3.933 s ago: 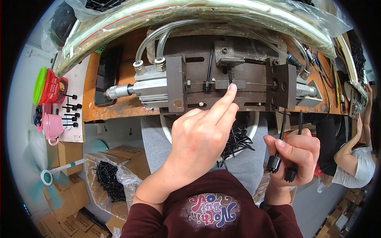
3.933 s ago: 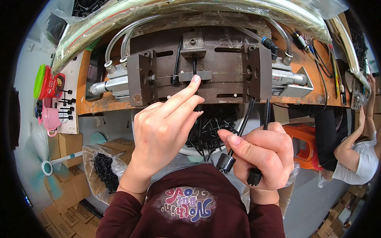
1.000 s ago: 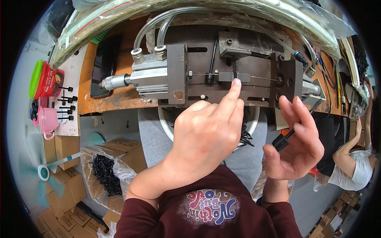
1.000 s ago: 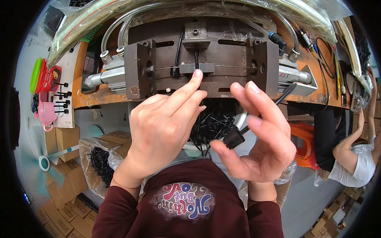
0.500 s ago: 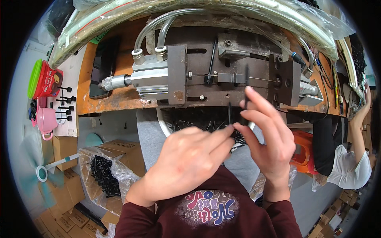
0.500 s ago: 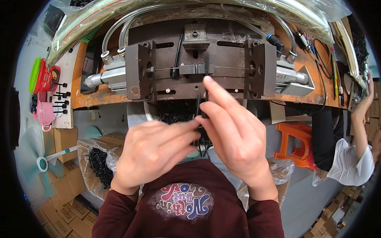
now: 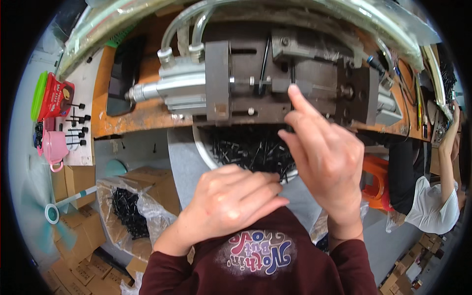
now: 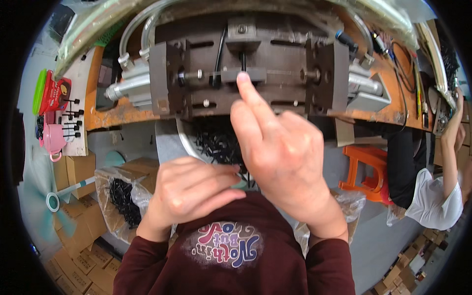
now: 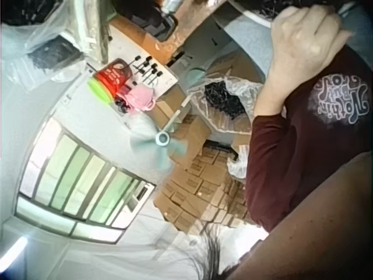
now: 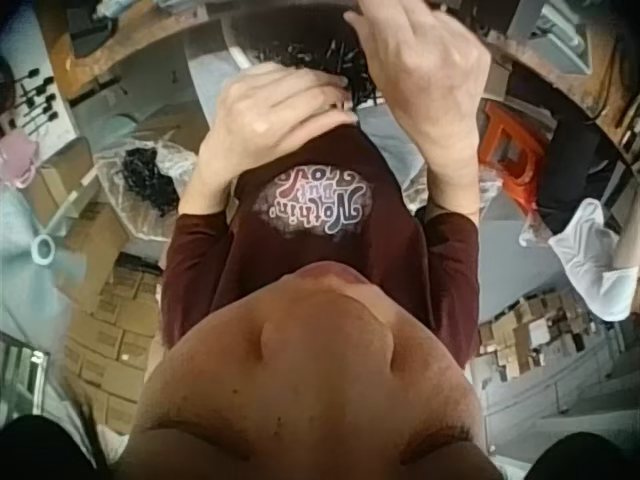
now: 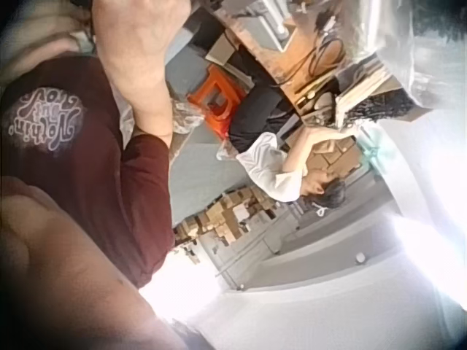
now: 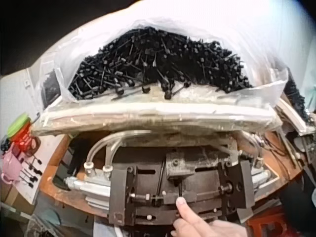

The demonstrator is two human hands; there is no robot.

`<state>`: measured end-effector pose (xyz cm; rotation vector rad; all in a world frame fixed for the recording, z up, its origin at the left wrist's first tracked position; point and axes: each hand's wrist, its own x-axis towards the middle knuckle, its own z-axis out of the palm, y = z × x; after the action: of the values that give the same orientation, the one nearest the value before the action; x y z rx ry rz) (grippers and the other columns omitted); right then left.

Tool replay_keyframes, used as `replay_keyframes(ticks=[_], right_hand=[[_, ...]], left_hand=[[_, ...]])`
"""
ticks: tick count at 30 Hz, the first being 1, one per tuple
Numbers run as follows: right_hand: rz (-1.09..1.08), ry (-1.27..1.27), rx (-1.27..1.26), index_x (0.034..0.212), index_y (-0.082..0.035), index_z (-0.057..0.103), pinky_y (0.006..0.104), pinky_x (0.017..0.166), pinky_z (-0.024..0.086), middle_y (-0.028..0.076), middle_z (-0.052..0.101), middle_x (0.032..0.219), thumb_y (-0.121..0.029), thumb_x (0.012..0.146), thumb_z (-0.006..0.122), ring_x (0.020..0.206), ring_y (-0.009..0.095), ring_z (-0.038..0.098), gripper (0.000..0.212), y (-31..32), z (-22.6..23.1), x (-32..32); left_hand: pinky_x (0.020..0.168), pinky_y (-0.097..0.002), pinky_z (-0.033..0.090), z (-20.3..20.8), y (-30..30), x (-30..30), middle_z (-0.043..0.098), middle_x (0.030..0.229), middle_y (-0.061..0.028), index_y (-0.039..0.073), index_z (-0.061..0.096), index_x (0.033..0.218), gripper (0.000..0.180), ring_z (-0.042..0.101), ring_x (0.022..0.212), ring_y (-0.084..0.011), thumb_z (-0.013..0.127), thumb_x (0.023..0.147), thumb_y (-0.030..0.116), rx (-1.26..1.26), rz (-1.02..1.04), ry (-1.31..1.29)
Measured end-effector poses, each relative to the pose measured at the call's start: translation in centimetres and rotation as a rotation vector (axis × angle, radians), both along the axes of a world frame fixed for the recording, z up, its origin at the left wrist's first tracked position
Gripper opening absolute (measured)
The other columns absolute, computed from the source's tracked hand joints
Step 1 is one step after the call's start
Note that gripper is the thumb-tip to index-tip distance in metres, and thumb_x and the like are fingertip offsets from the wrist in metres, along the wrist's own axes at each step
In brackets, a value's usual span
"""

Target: Assembling small black plastic components using a pneumatic machine at a workbench.

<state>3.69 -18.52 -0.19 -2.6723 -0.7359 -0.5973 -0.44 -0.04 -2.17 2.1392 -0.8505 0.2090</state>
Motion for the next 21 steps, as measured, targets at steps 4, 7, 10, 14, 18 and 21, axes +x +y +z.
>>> replay_keyframes(ticks=[4,7,10,14,18,21], right_hand=[[0.003,-0.018,0.084,0.089,-0.001,0.066,0.0294,0.06,0.052,0.012,0.072,0.119,-0.002,0.074,0.079,0.066,0.022,0.067,0.02,-0.2,-0.9,0.0],[0.085,0.032,0.21,0.089,0.001,0.068,0.0297,0.066,0.054,0.015,0.072,0.117,-0.001,0.071,0.082,0.076,0.022,0.07,0.023,-0.7,-1.5,0.0],[0.237,0.11,0.25,0.087,-0.001,0.069,0.0308,0.065,0.053,0.015,0.072,0.114,-0.005,0.065,0.085,0.076,0.022,0.066,0.028,-1.5,-0.8,0.2],[0.273,0.112,0.21,0.088,-0.003,0.072,0.0302,0.059,0.046,0.009,0.068,0.1,-0.008,0.063,0.087,0.069,0.019,0.057,0.029,-2.0,-0.3,-0.4],[0.176,-0.042,0.222,0.096,-0.006,0.075,0.0279,0.052,0.04,0.004,0.054,0.079,-0.002,0.07,0.082,0.062,0.016,0.051,0.028,-0.8,-0.9,0.1],[0.159,-0.123,0.103,0.103,-0.01,0.077,0.0296,0.05,0.038,0.003,0.046,0.07,0.002,0.072,0.077,0.056,0.016,0.046,0.033,0.5,-0.8,0.7]], left_hand=[[0.057,-0.0276,0.049,-1.3,1.3,-0.4,0.074,0.079,-0.0064,0.005,0.073,0.08,0.016,0.07,0.066,-0.0191,0.084,0.07,0.01,-0.05,0.096,-0.031],[0.057,-0.0272,0.049,-2.3,2.8,-1.2,0.073,0.076,-0.0074,0.003,0.072,0.08,0.015,0.069,0.065,-0.0187,0.083,0.069,0.004,-0.106,0.195,-0.035],[0.056,-0.0273,0.049,-2.6,3.8,-1.7,0.071,0.072,-0.0069,0.002,0.072,0.081,0.015,0.067,0.061,-0.018,0.081,0.07,-0.001,-0.153,0.296,-0.042],[0.055,-0.0271,0.049,-3.1,4.8,-2.1,0.07,0.071,-0.0063,0.002,0.071,0.081,0.015,0.066,0.059,-0.0178,0.082,0.07,-0.001,-0.213,0.343,-0.094],[0.055,-0.0268,0.049,-3.2,4.6,-1.9,0.071,0.071,-0.0055,0.003,0.072,0.08,0.015,0.066,0.06,-0.0172,0.083,0.071,0.001,-0.264,0.293,-0.145],[0.055,-0.0273,0.05,-2.8,3.7,-1.9,0.071,0.072,-0.0048,0.004,0.072,0.08,0.014,0.066,0.06,-0.0165,0.083,0.071,0.003,-0.248,0.234,-0.13]])
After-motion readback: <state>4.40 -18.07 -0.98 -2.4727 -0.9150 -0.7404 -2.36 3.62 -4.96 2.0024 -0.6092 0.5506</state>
